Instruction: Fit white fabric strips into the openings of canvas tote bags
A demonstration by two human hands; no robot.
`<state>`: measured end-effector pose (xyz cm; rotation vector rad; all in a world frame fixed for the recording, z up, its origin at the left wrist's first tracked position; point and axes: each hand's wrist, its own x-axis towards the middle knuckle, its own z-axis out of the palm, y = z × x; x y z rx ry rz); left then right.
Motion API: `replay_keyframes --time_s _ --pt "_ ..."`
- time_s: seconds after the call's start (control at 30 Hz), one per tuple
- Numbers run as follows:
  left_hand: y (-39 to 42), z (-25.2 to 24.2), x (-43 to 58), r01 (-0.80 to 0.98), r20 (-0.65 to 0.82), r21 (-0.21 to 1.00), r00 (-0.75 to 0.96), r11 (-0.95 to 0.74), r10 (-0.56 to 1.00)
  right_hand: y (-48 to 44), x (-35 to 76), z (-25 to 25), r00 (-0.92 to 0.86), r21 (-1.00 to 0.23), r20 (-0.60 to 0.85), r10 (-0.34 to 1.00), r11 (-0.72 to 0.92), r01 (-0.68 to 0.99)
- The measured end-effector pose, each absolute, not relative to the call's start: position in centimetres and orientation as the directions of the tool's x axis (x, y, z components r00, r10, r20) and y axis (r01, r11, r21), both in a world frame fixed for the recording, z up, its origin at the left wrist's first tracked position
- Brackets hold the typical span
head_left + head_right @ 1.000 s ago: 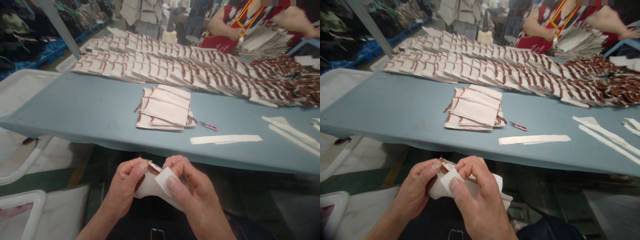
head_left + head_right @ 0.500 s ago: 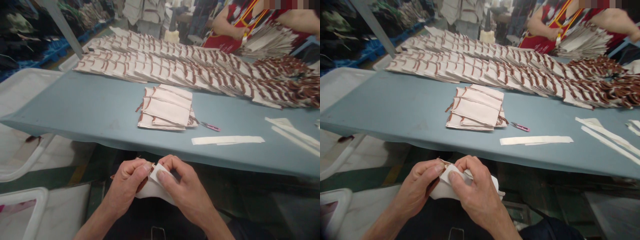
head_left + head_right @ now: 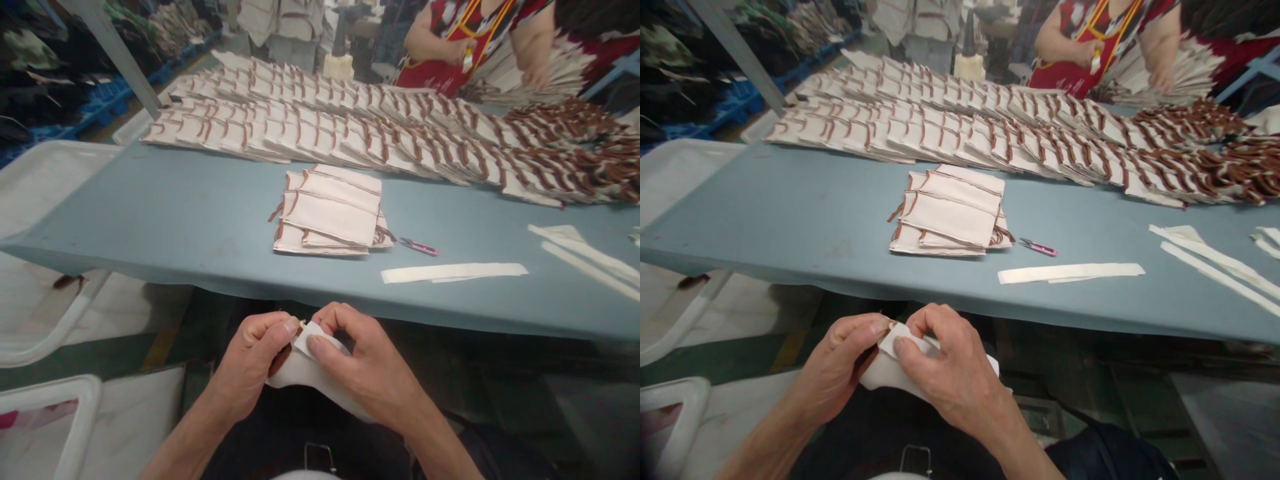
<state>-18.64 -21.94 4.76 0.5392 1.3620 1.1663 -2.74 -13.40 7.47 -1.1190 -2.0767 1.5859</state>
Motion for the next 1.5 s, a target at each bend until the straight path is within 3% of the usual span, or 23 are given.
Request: replay_keyframes --time_s 0.27,0.43,0.67,0.8,1.0,1.5 --pt "-21.7 4.4 -18.7 -0.2 -0.409 0.908 -0.225 0.369 0.884 -11.8 -2.7 7.7 -0.726 -0.91 -0.254 0.639 0.097 0.404" --pt "-21.8 4.3 -18.7 -0.183 -0.406 0.911 -0.232 0.37 0.884 -11.7 -2.6 7.2 -0.711 -0.905 -0.268 0.651 0.084 0.418" --pt "-22.1 4.6 -19.0 -0.162 -0.352 0.93 -0.125 0.331 0.928 -11.7 -2.3 7.3 -0.714 -0.904 -0.227 0.662 0.13 0.408" --pt "-22.0 5.2 -18.3 0.027 -0.293 0.952 -0.205 0.304 0.934 -11.8 -2.4 7.4 -0.698 -0.898 -0.229 0.679 0.129 0.42" --pt "-21.8 5.5 -17.1 0.179 -0.185 0.951 -0.325 0.253 0.927 -12.4 -2.3 6.5 -0.682 -0.913 -0.296 0.669 0.011 0.407" --pt "-22.5 5.8 -17.1 0.383 0.04 0.918 -0.352 0.105 0.935 -13.8 -3.7 4.6 -0.636 -0.935 -0.322 0.701 -0.13 0.33"
